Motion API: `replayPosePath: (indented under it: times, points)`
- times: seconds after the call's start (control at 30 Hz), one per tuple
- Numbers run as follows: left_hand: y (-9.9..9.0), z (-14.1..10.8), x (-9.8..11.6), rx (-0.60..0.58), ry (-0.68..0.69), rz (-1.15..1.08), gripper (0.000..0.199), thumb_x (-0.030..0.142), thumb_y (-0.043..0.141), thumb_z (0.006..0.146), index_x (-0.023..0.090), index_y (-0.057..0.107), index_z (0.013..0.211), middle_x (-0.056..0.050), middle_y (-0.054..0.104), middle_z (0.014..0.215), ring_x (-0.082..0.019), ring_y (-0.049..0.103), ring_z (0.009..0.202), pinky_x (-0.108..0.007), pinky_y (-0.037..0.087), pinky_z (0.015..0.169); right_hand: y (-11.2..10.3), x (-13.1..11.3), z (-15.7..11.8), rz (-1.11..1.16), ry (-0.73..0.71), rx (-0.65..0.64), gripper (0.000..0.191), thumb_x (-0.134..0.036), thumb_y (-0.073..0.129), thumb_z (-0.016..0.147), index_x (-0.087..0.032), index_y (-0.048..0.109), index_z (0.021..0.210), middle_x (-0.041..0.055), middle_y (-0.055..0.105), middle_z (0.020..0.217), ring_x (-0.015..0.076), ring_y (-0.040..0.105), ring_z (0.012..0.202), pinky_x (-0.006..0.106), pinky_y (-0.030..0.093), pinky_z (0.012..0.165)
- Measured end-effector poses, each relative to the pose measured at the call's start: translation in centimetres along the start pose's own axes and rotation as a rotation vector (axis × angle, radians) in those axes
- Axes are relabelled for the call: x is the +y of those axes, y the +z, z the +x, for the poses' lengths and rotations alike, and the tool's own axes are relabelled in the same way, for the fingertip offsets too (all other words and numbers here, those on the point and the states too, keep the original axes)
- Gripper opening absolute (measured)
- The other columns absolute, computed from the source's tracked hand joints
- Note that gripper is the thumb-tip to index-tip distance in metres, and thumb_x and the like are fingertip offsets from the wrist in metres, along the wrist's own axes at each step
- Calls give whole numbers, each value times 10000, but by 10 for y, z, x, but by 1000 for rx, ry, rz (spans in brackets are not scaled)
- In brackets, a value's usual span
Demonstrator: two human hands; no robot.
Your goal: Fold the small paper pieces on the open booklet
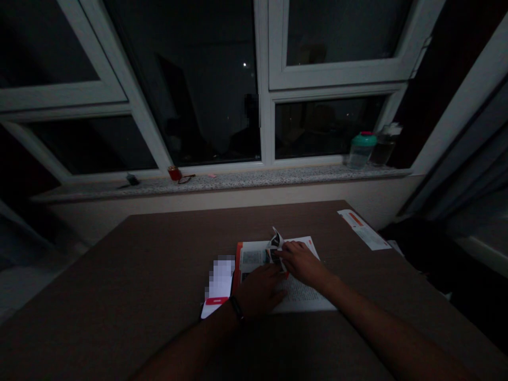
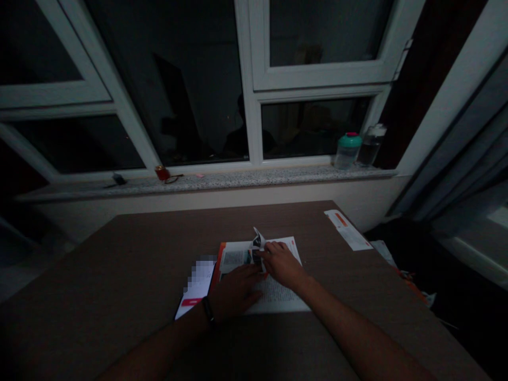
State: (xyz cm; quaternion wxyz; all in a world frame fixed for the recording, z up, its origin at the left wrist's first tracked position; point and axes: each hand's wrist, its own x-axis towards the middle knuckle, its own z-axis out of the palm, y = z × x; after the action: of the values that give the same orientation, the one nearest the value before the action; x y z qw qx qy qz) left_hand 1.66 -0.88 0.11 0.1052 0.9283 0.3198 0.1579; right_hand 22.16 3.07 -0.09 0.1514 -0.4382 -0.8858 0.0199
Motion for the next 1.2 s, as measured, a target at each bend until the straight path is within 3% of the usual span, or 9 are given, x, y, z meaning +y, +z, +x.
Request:
replayPosePath:
  times: [0.53, 0.67, 0.87, 1.03, 1.2]
  points:
    - [-10, 1, 9, -58, 65, 56, 300, 399, 607, 911, 197, 599, 1133, -70, 616, 1188, -266, 543, 1140, -413, 433, 991, 2, 1, -1, 6, -9, 26, 360, -187, 484, 955, -248, 568, 1300, 78, 559, 1083, 228, 484, 1041, 359, 356, 927]
    - [-10, 0, 9, -46, 84, 61, 245, 377, 563, 943, 202, 603, 1110, -63, 617, 1212, -264, 526, 1170, -423, 412, 1015, 3, 2, 0, -1, -6, 12, 373, -178, 494, 947, -249, 564, 1307, 78, 560, 1084, 230, 481, 1045, 366, 349, 935]
    - [-13, 3, 15, -86, 153, 95, 224, 274, 406, 1015, 199, 614, 981, -50, 648, 1008, -213, 579, 1031, -345, 461, 913, 3, 1, 0, -11, -1, 5, 386, -179, 497, 944, -254, 557, 1318, 82, 553, 1086, 230, 477, 1050, 368, 348, 937]
    - [-12, 3, 13, -82, 70, 103, 161, 251, 425, 995, 204, 566, 1058, -54, 612, 1080, -198, 596, 957, -317, 498, 819, 3, 1, 0, -10, -9, 7, 387, -187, 506, 946, -258, 554, 1324, 80, 553, 1077, 231, 480, 1048, 365, 356, 936]
    - [-5, 3, 6, 27, -77, 58, 304, 178, 507, 910, 210, 494, 1212, -77, 551, 1255, -233, 527, 1142, -392, 456, 985, 4, 1, 0, -14, -13, 7, 384, -198, 502, 953, -254, 545, 1331, 80, 553, 1067, 231, 482, 1033, 364, 366, 922]
